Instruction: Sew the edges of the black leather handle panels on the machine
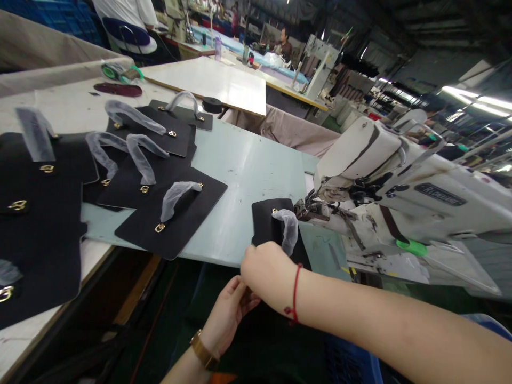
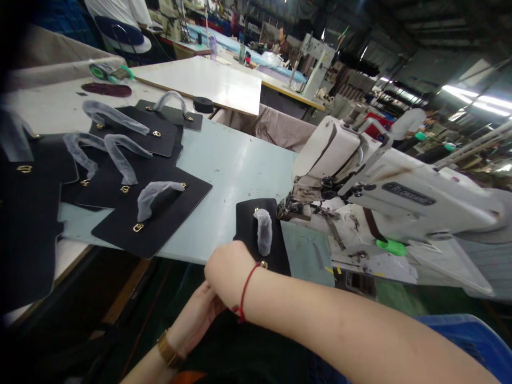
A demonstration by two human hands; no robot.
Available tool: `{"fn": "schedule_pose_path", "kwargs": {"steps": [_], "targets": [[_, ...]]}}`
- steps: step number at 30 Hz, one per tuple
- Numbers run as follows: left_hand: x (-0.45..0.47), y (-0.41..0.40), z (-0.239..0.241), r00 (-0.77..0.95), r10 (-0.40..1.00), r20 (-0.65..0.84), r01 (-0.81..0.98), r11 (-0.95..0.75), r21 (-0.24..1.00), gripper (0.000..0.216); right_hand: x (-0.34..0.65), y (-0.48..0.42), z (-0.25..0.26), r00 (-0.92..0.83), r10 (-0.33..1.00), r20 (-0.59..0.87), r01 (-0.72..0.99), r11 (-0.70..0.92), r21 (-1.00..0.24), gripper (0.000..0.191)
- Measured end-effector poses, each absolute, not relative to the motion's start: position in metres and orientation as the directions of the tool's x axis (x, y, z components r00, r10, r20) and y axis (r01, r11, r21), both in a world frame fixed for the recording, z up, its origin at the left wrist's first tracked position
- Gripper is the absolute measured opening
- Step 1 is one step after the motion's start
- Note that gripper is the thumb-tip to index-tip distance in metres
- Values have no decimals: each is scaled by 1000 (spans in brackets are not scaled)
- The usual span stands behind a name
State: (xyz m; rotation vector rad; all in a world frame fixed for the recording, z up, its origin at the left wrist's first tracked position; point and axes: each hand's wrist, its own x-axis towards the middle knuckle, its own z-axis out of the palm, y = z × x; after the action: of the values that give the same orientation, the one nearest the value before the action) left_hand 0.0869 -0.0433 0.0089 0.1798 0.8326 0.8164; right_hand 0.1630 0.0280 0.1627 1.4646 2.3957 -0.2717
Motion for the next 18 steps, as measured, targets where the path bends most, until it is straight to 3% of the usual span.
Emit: {"fn": "schedule_pose_path", "kwargs": {"steps": [3, 4, 7, 9, 11, 13, 16, 18], "targets": [[84, -40, 4, 372, 674, -638, -542, 716, 440, 23, 213, 23, 189, -351, 869, -349, 926, 376, 6, 13], [83, -39, 3, 363, 669, -648, -534, 720, 444, 23, 236, 16, 193, -301, 894, -331, 952, 303, -46, 12], [73, -40, -6, 325, 678, -660, -501, 715, 488, 25, 310, -17, 177, -222, 909, -354, 917, 72, -392, 14], [59, -45, -20, 257, 693, -674, -455, 702, 548, 31, 358, -39, 146, -93, 928, -360, 866, -103, -490, 18], [38, -50, -39, 143, 710, -689, -369, 684, 629, 38, 396, -52, 107, 124, 952, -279, 854, -246, -459, 19], [7, -53, -61, 9, 738, -675, -209, 661, 720, 44, 419, -54, 72, 231, 949, -214, 859, -302, -414, 21], [-51, -52, -90, -161, 817, -554, 207, 577, 790, 46, 425, -40, 48, 239, 969, -62, 929, -246, -277, 25], [-89, -51, -102, -195, 910, -367, 495, 414, 764, 45, 412, -29, 54, 176, 984, 23, 978, -172, -118, 28]]}}
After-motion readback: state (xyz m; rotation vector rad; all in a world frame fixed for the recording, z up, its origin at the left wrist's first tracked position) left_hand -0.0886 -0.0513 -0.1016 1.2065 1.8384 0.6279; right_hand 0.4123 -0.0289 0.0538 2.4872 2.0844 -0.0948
